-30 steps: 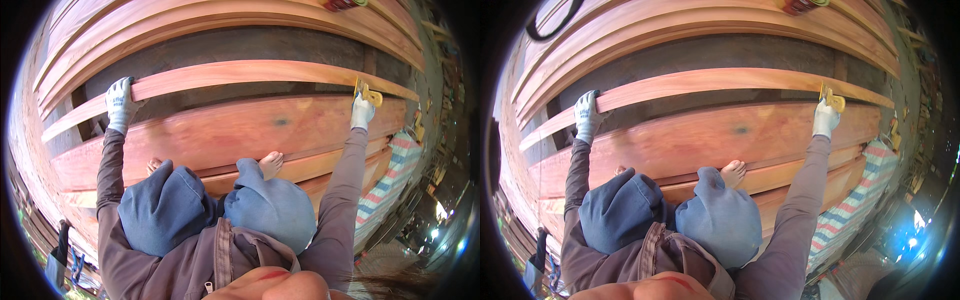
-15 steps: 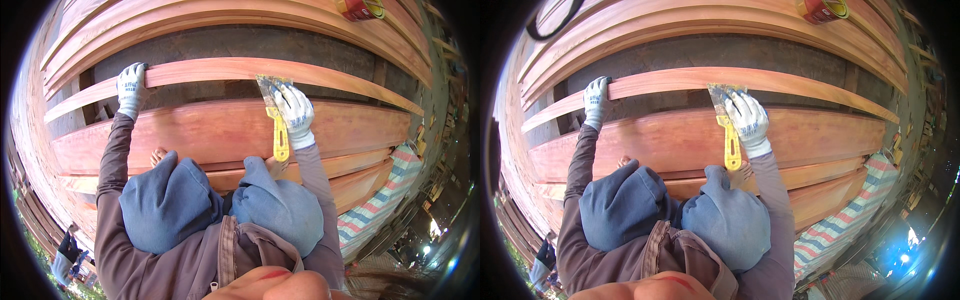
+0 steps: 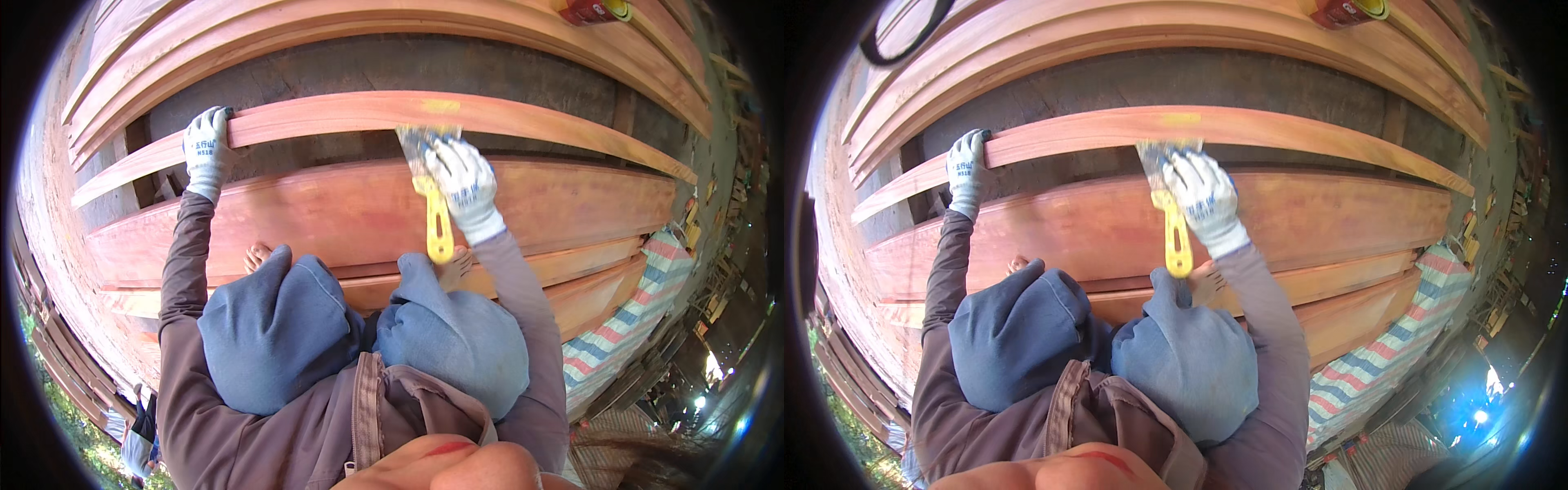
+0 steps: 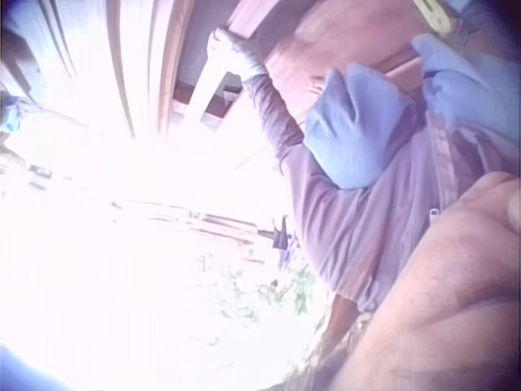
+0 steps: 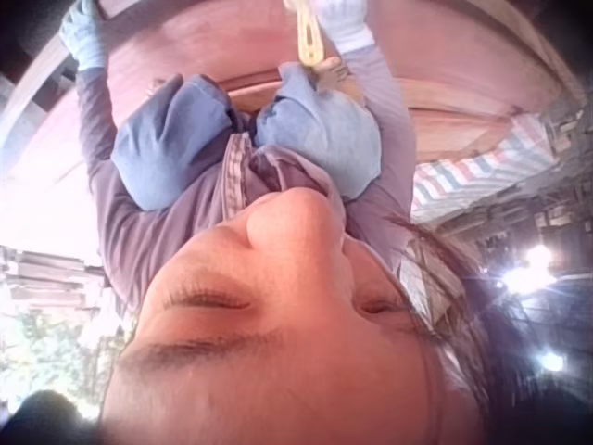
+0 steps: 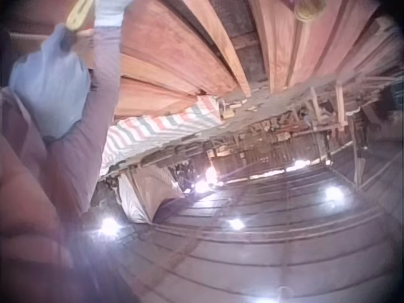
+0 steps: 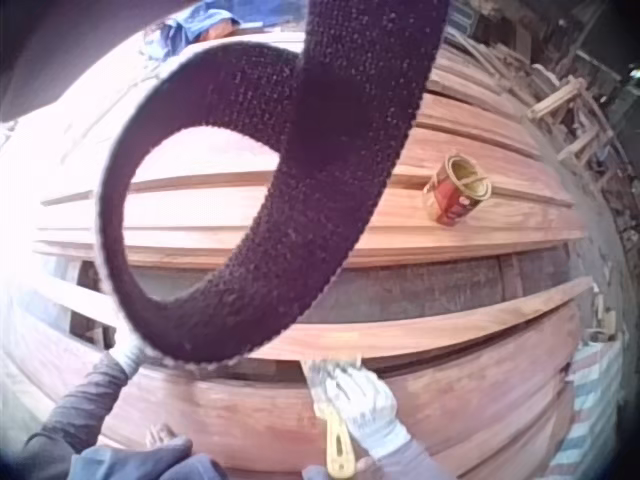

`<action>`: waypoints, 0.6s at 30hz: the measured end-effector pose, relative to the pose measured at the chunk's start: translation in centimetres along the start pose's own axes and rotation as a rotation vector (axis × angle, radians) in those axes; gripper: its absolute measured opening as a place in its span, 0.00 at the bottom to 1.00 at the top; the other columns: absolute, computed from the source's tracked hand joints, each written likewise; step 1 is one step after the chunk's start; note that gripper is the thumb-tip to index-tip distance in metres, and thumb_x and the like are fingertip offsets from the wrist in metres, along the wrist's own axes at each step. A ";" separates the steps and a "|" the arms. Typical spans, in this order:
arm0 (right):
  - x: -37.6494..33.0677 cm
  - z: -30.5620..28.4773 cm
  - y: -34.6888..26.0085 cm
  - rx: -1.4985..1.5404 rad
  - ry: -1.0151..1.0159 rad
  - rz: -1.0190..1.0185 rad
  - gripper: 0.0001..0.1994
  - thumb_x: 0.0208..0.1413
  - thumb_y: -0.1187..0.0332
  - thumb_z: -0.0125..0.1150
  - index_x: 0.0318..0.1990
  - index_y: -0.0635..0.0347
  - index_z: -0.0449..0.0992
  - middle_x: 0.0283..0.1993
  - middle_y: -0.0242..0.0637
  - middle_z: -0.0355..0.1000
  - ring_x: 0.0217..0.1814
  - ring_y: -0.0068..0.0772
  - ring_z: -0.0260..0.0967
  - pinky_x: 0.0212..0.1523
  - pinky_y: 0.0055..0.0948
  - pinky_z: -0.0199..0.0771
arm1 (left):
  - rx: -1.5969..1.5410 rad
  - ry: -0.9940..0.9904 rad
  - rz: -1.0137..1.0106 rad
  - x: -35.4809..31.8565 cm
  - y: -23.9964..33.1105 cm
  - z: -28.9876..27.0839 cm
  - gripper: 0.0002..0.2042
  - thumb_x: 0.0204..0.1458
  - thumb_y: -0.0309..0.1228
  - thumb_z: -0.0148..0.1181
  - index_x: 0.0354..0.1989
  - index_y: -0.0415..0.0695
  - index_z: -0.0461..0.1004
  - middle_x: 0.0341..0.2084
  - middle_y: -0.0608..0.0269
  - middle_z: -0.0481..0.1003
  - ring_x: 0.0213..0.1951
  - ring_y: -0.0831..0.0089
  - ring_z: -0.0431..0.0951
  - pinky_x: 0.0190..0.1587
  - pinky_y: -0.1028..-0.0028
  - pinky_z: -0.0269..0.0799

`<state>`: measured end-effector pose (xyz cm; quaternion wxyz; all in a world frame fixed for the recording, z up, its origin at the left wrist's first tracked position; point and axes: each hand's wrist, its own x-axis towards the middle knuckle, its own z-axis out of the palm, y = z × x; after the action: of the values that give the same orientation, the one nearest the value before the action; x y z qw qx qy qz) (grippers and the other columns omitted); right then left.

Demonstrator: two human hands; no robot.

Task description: The person applies a yellowish wood finish to several long wooden planks using a yellow brush. They dip the brush into a can of finish and spread it evenly across the surface of each plank, moving from one plank to the next.

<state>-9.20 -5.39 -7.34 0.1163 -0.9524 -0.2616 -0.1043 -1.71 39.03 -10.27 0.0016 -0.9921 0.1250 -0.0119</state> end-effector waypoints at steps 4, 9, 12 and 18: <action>-3.7 -0.7 0.1 -0.080 0.187 0.172 0.16 0.51 0.68 0.60 0.48 0.53 0.79 0.51 0.36 0.75 0.53 0.40 0.72 0.53 0.40 0.74 | -0.038 -0.044 -0.025 0.5 0.4 -0.4 0.33 0.29 0.41 0.76 0.49 0.50 0.72 0.49 0.59 0.73 0.53 0.57 0.72 0.56 0.58 0.67; 0.1 -2.8 2.7 -0.304 -0.019 0.356 0.18 0.54 0.70 0.59 0.53 0.57 0.74 0.50 0.38 0.75 0.48 0.40 0.74 0.46 0.36 0.77 | -0.014 0.002 -0.023 0.3 0.6 -0.4 0.32 0.31 0.46 0.75 0.49 0.50 0.72 0.48 0.60 0.73 0.52 0.58 0.72 0.55 0.58 0.67; 2.4 -2.8 0.3 -0.242 -0.170 0.365 0.23 0.49 0.66 0.62 0.55 0.61 0.71 0.51 0.42 0.73 0.47 0.43 0.72 0.46 0.38 0.75 | -0.022 -0.042 -0.051 0.2 1.0 -0.7 0.32 0.32 0.45 0.75 0.48 0.50 0.71 0.49 0.61 0.73 0.53 0.59 0.72 0.57 0.58 0.65; 6.3 -1.7 -5.7 -0.227 -0.270 0.221 0.18 0.48 0.64 0.62 0.48 0.57 0.75 0.40 0.34 0.73 0.40 0.33 0.72 0.34 0.33 0.75 | -0.033 -0.047 -0.065 0.6 1.5 -0.6 0.31 0.32 0.43 0.75 0.48 0.51 0.71 0.49 0.62 0.72 0.54 0.59 0.71 0.57 0.58 0.65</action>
<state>-7.07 1.89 -3.11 -0.0174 -0.9877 -0.1552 0.0091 -1.56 37.47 -9.63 -0.0121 -0.9955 0.0928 0.0136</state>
